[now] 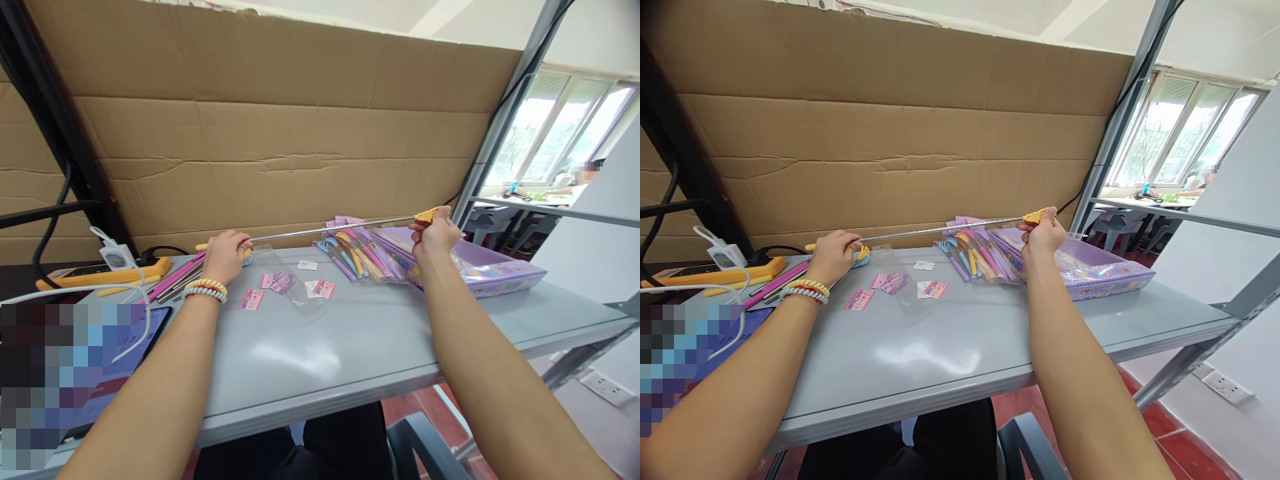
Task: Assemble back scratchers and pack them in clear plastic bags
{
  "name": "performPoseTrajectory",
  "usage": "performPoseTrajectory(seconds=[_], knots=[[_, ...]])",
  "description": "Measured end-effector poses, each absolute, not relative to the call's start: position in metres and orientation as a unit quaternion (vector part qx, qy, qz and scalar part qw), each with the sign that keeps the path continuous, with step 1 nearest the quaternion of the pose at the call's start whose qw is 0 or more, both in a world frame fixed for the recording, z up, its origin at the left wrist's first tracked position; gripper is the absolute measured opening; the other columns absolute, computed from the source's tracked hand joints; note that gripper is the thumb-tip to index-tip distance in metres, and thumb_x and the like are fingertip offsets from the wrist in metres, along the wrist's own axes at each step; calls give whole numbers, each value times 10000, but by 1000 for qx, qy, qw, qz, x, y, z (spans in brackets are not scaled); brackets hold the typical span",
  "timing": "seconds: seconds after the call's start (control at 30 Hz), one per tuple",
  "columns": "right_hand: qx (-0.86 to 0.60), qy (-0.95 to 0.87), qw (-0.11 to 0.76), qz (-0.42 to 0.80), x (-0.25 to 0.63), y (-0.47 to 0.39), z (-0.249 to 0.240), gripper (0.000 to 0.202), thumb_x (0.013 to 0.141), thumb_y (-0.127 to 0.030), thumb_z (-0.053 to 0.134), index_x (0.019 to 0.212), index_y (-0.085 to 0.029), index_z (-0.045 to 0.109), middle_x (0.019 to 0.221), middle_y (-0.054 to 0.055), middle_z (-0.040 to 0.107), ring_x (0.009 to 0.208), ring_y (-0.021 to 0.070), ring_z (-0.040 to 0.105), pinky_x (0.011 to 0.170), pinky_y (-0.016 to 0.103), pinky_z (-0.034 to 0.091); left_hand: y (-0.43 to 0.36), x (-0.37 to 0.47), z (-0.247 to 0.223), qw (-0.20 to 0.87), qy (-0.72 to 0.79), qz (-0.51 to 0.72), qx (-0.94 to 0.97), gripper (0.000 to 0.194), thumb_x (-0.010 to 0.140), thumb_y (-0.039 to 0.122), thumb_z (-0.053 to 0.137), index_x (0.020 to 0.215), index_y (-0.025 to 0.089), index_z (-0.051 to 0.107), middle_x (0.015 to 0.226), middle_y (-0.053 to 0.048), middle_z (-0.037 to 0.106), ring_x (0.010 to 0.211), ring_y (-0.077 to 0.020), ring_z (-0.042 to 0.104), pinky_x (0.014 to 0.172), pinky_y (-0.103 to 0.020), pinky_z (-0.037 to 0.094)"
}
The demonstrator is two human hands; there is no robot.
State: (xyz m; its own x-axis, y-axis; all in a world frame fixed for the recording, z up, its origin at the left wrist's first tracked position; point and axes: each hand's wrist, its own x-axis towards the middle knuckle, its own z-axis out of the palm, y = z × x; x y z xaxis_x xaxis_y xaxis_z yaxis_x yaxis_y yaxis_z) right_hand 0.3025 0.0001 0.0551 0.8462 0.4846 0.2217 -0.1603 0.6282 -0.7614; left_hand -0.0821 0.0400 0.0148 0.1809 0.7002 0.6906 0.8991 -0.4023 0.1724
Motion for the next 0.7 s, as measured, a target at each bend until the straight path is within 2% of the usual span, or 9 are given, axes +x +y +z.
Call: performPoseTrajectory(seconds=[0.13, 0.27, 0.37, 0.43, 0.5, 0.7], knots=[[-408, -244, 852, 221, 295, 5, 53, 309, 937, -390, 359, 717, -180, 413, 430, -63, 500, 277, 63, 442, 248, 138, 198, 35, -95, 20, 112, -540, -343, -761, 288, 836, 284, 395, 921, 199, 657, 973, -64, 670, 955, -213, 568, 782, -324, 372], [-414, -343, 805, 250, 268, 8, 48, 341, 895, -389, 459, 635, -168, 449, 402, -39, 519, 260, 63, 427, 241, 144, 202, 23, -87, 32, 123, -539, -329, -765, 259, 834, 275, 411, 889, 216, 657, 934, -41, 680, 913, -205, 585, 752, -318, 377], [-409, -470, 722, 300, 230, 6, 39, 364, 836, -434, 535, 602, -157, 504, 420, -11, 560, 274, 79, 458, 252, 161, 252, 12, -60, 35, 151, -529, -316, -773, 261, 852, 277, 404, 887, 223, 657, 936, -34, 680, 903, -203, 592, 732, -324, 372], [-408, -552, 646, 333, 202, 2, 31, 373, 765, -499, 592, 630, -154, 544, 435, 4, 582, 279, 94, 476, 251, 173, 247, 4, -37, 33, 166, -513, -307, -784, 265, 864, 275, 395, 873, 226, 655, 940, -32, 678, 899, -202, 594, 712, -327, 364], [-384, -629, 572, 360, 179, -3, 23, 386, 717, -531, 627, 676, -152, 562, 468, 18, 612, 297, 111, 506, 281, 191, 307, -4, -18, 28, 175, -500, -298, -794, 264, 870, 271, 391, 868, 223, 650, 911, -34, 672, 858, -200, 598, 678, -325, 356], [-344, -673, 549, 355, 159, -6, 20, 490, 695, -650, 561, 719, -161, 550, 562, 33, 651, 357, 118, 556, 326, 201, 361, -11, -3, 27, 171, -494, -304, -796, 275, 886, 268, 361, 852, 212, 628, 866, -38, 652, 787, -193, 591, 631, -326, 328]])
